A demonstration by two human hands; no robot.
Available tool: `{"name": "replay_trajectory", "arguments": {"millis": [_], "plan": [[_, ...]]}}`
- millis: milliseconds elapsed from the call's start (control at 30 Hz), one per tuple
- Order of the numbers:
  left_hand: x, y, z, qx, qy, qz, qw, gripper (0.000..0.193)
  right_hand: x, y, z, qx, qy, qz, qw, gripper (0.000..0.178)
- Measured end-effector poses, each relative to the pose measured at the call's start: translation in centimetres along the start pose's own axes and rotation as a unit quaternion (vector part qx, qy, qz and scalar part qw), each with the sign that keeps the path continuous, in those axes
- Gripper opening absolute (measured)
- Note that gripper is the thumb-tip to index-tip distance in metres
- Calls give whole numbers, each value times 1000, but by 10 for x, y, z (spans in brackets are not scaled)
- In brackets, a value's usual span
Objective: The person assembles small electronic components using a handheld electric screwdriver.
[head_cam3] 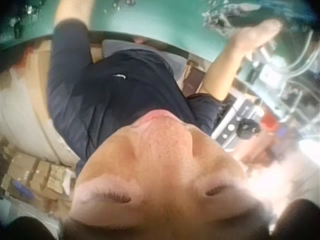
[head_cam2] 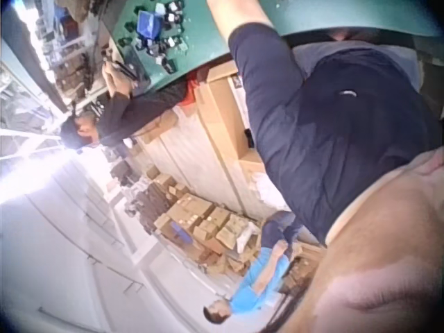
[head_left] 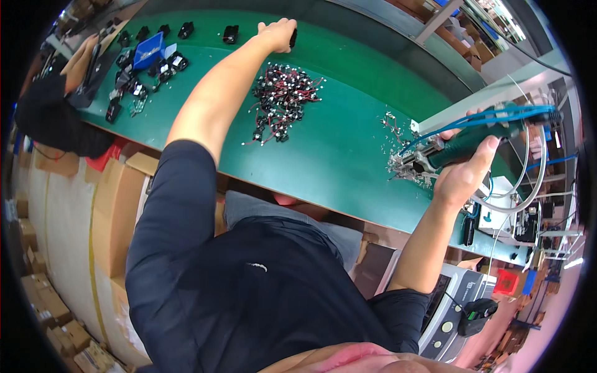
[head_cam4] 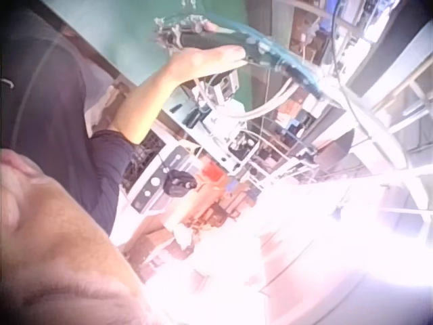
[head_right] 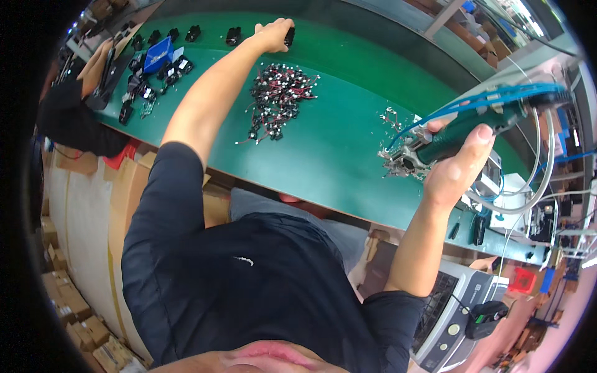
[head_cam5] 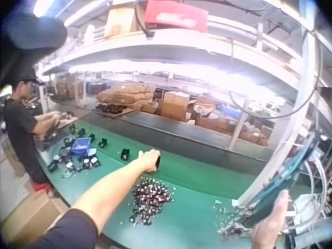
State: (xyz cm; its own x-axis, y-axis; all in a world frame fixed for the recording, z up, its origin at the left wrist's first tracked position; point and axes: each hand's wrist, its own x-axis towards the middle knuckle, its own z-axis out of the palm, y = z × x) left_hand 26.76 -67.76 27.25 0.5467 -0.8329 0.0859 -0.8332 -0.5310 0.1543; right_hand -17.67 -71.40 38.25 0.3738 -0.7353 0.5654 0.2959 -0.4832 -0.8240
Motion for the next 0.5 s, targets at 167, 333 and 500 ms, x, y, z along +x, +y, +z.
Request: {"name": "replay_trajectory", "arguments": {"millis": [167, 333, 500], "plan": [[-6, -43, 36, 59, 11, -18, 998, 103, -16, -5, 13, -204, 82, -188, 957, 60], [-92, -46, -21, -63, 214, 91, 971, 63, -80, 13, 90, -296, -254, -264, 882, 30], [-284, -67, -12, -92, 477, 95, 869, 30, -95, 119, 177, -223, -436, -273, 828, 24]]}}
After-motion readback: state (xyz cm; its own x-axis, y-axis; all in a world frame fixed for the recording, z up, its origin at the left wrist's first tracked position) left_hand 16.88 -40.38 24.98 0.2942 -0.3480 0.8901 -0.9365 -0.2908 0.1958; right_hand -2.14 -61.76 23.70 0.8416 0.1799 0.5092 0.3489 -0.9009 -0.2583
